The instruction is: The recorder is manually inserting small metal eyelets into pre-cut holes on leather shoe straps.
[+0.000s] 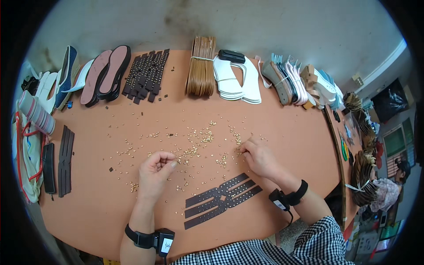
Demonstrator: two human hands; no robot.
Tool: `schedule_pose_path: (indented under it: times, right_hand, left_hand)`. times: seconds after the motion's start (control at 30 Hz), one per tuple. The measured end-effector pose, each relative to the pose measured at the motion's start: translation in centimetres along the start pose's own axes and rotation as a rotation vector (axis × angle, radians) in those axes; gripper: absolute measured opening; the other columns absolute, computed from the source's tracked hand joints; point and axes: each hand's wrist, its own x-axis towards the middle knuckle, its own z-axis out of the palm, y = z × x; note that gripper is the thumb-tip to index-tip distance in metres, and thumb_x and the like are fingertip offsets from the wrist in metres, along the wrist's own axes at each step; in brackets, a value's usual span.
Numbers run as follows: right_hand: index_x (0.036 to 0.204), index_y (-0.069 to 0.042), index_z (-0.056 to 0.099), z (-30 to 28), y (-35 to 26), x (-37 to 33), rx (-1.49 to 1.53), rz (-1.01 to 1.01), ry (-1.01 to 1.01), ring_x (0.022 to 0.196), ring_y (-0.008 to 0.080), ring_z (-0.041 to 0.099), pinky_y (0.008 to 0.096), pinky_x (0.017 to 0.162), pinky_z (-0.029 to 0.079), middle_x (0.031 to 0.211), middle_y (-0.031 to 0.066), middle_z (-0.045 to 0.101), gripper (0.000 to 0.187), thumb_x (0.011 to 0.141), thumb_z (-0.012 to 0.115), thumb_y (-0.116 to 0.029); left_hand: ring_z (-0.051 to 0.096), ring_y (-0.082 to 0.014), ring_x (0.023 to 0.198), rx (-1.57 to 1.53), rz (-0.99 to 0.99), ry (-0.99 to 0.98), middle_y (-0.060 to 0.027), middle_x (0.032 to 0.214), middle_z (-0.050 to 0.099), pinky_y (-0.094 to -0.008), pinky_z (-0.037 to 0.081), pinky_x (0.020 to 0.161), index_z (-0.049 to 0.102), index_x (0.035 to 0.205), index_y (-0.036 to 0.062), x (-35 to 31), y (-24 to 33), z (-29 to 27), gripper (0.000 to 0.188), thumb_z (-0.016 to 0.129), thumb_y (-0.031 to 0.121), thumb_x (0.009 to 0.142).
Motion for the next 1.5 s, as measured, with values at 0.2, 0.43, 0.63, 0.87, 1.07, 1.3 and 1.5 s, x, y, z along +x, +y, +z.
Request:
schedule_pose_path:
  times: [0.2, 0.43, 0.63, 0.87, 1.07, 1.3, 1.5]
  right_hand:
    - [0.093, -0.002, 0.058, -0.3, 0.0, -0.6, -0.015, 0.033, -0.024, 0.090, 0.0352, 0.057, 0.0409, 0.077, 0.048, 0.095, 0.0151, 0.057, 0.013, 0.082, 0.051, -0.001]
    - [0.094, -0.002, 0.058, -0.2, 0.1, 0.2, -0.032, 0.071, -0.019, 0.090, 0.0352, 0.058, 0.0417, 0.079, 0.048, 0.097, 0.0158, 0.059, 0.012, 0.086, 0.051, -0.007]
    - [0.094, -0.001, 0.056, 0.8, -0.1, 0.8, -0.231, 0.029, -0.068, 0.086, 0.0357, 0.058, 0.0424, 0.075, 0.048, 0.095, 0.0160, 0.057, 0.012, 0.083, 0.055, -0.006]
    - [0.094, -0.001, 0.056, 0.6, 0.1, 1.3, -0.198, 0.071, -0.099, 0.087, 0.0358, 0.058, 0.0424, 0.075, 0.048, 0.095, 0.0158, 0.057, 0.012, 0.084, 0.054, -0.006]
    - [0.092, -0.003, 0.057, 0.2, 0.3, 0.3, 0.003, 0.064, 0.017, 0.088, 0.0343, 0.057, 0.0406, 0.078, 0.046, 0.094, 0.0148, 0.057, 0.009, 0.084, 0.055, -0.007]
    - [0.090, -0.003, 0.057, 0.7, -0.2, -0.4, -0.045, 0.013, 0.056, 0.089, 0.0342, 0.056, 0.0404, 0.078, 0.046, 0.093, 0.0143, 0.056, 0.008, 0.083, 0.055, -0.007]
    - [0.090, -0.002, 0.057, 0.8, -0.3, 0.0, -0.020, 0.135, 0.047, 0.092, 0.0347, 0.056, 0.0404, 0.081, 0.046, 0.095, 0.0149, 0.056, 0.009, 0.082, 0.052, -0.004]
  left_hand:
    - [0.047, -0.0014, 0.059, 0.002, 0.006, -0.002, 0.0040, 0.070, 0.055, -0.0163, 0.038, 0.052, 0.062, 0.095, 0.0008, 0.0, 0.0, -0.1, 0.012, 0.063, -0.001, 0.083]
    - [0.051, -0.0026, 0.069, -0.004, -0.004, -0.037, 0.0034, 0.078, 0.059, -0.0172, 0.044, 0.064, 0.063, 0.093, 0.0010, 0.1, -0.2, -0.4, 0.011, 0.064, -0.002, 0.082]
    - [0.051, -0.0023, 0.069, -0.002, -0.018, -0.028, 0.0035, 0.078, 0.059, -0.0174, 0.044, 0.064, 0.063, 0.093, 0.0014, 0.0, -0.1, -0.4, 0.011, 0.064, -0.002, 0.082]
    - [0.052, -0.0029, 0.069, 0.003, -0.012, -0.028, 0.0031, 0.078, 0.059, -0.0176, 0.045, 0.064, 0.063, 0.094, 0.0006, 0.0, -0.2, -0.4, 0.012, 0.064, -0.002, 0.082]
    - [0.052, -0.0034, 0.069, 0.047, -0.031, -0.004, 0.0027, 0.078, 0.059, -0.0179, 0.044, 0.063, 0.063, 0.095, -0.0002, 0.1, 0.1, -0.2, 0.013, 0.064, 0.000, 0.082]
    - [0.049, -0.0029, 0.061, 0.065, -0.004, 0.005, 0.0035, 0.071, 0.056, -0.0174, 0.040, 0.055, 0.063, 0.095, 0.0014, 0.2, -0.2, -0.1, 0.013, 0.064, 0.004, 0.083]
    - [0.049, -0.0020, 0.062, 0.050, -0.016, -0.018, 0.0035, 0.072, 0.057, -0.0170, 0.039, 0.054, 0.062, 0.095, 0.0015, 0.2, 0.0, -0.4, 0.011, 0.064, 0.004, 0.084]
